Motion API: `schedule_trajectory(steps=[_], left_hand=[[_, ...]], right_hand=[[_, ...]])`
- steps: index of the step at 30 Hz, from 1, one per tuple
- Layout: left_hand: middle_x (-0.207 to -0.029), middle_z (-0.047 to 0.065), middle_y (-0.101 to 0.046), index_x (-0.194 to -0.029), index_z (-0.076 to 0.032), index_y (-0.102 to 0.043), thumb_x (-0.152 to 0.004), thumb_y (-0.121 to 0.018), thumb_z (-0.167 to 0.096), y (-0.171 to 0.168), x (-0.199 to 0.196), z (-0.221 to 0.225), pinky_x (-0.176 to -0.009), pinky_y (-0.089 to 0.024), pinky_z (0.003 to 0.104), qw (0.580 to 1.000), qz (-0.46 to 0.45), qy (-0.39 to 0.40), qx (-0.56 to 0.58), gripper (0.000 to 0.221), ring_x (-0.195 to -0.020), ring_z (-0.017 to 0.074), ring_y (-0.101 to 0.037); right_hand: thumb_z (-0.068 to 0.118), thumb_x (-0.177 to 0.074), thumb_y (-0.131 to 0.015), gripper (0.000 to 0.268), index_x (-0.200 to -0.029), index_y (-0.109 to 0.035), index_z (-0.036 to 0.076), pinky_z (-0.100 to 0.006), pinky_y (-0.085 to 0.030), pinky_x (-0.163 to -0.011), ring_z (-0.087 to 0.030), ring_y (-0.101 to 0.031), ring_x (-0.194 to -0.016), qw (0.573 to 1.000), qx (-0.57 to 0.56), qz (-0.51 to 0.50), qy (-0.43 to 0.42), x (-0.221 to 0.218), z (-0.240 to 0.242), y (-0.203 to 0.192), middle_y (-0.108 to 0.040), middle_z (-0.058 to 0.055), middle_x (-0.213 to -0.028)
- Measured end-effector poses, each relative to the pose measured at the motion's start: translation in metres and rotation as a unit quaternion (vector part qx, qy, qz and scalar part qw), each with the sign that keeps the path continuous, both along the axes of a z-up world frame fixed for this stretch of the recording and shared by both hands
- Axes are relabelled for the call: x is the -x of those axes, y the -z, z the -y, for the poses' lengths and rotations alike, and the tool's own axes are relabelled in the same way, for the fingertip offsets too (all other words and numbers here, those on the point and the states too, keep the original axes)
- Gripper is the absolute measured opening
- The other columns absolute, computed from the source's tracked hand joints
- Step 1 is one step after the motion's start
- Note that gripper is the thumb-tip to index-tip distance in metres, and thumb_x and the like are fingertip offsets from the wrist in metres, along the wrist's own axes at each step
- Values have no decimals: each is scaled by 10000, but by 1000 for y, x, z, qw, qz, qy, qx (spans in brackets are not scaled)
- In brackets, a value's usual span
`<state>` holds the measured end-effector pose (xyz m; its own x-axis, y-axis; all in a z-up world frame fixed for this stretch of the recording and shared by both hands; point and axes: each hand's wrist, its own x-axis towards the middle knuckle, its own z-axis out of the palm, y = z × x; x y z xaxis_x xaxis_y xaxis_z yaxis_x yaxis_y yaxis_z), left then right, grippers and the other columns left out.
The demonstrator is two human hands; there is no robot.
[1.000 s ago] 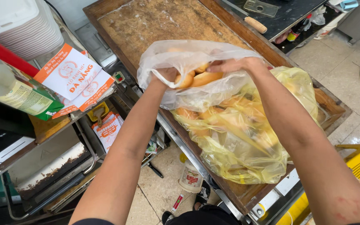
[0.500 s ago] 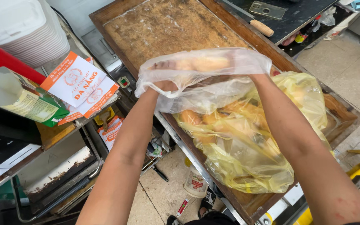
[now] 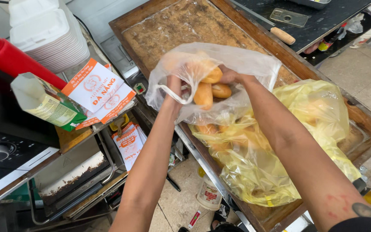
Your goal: The person picks up bread pieces from a table into a bowl, wipes the table with a cloth, and empties the bowl into a bag. They then break pomegranates by hand to extract seeds into a bowl and place baguettes from a tray into a plastic bag.
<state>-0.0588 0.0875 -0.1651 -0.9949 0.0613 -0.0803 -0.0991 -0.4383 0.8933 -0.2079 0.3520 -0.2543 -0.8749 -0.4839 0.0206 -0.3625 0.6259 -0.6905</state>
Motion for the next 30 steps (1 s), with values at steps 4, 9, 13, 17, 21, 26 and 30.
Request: schedule_trajectory(steps=[4, 9, 13, 17, 21, 26, 30], left_hand=[[-1184, 59, -672, -1352, -72, -601, -913, -722, -409, 11, -10, -18, -868, -539, 381, 996, -78, 50, -12, 566, -1049, 190, -640], [-1300, 57, -643, -1401, -91, -538, -917, -739, -387, 14, 1, -44, -989, -547, 367, 983, -107, 98, -110, 602, -1169, 189, -631], [-1285, 98, -653, -1370, -56, -562, -916, -701, -432, 5, 13, -34, -981, -557, 422, 972, -40, 130, -191, 605, -1149, 246, -639], [-1278, 109, -656, -1355, -62, -570, -890, -666, -494, -16, 14, -31, -995, -553, 466, 945, -6, 133, -300, 642, -1145, 274, -647], [-1272, 120, -660, -1340, -67, -578, -863, -631, -555, -35, -6, -44, -1009, -550, 511, 922, -1, 158, -354, 684, -1142, 302, -655], [-1264, 133, -664, -1322, -74, -588, -830, -588, -632, -61, -44, -58, -1027, -545, 566, 892, 1, 206, -402, 743, -1137, 336, -665], [-1290, 146, -667, -1343, -65, -599, -842, -575, -665, -72, -91, -97, -1046, -546, 550, 884, 35, 341, -318, 782, -1146, 338, -673]], right_hand=[[370, -912, -745, 576, -1382, -565, 88, -452, -361, -1132, -368, -384, -1395, 978, -146, -135, 64, 1, 10, 19, -475, -185, -1519], [427, -905, -721, 529, -1306, -656, 88, -407, -448, -1033, -312, -508, -1260, 962, -163, -143, 165, -50, 17, -37, -587, -141, -1393], [509, -862, -734, 604, -1278, -679, 74, -362, -495, -939, -239, -590, -1135, 988, 15, 15, 153, -119, 12, -135, -655, -97, -1275], [591, -819, -747, 686, -1250, -701, 59, -318, -542, -844, -166, -672, -1009, 973, 115, 113, 163, -212, 1, -225, -722, -53, -1157], [611, -825, -754, 680, -1146, -749, 12, -323, -525, -767, -168, -684, -934, 983, -2, 61, 176, -314, -17, -276, -744, -95, -1072], [460, -833, -791, 582, -1185, -747, -1, -389, -409, -1039, -242, -535, -1243, 980, -84, -164, 71, -442, -93, -272, -589, -136, -1306], [334, -914, -769, 530, -1317, -680, 2, -363, -490, -945, -231, -638, -1108, 919, 345, -2, 189, -528, -154, -189, -681, -113, -1200]])
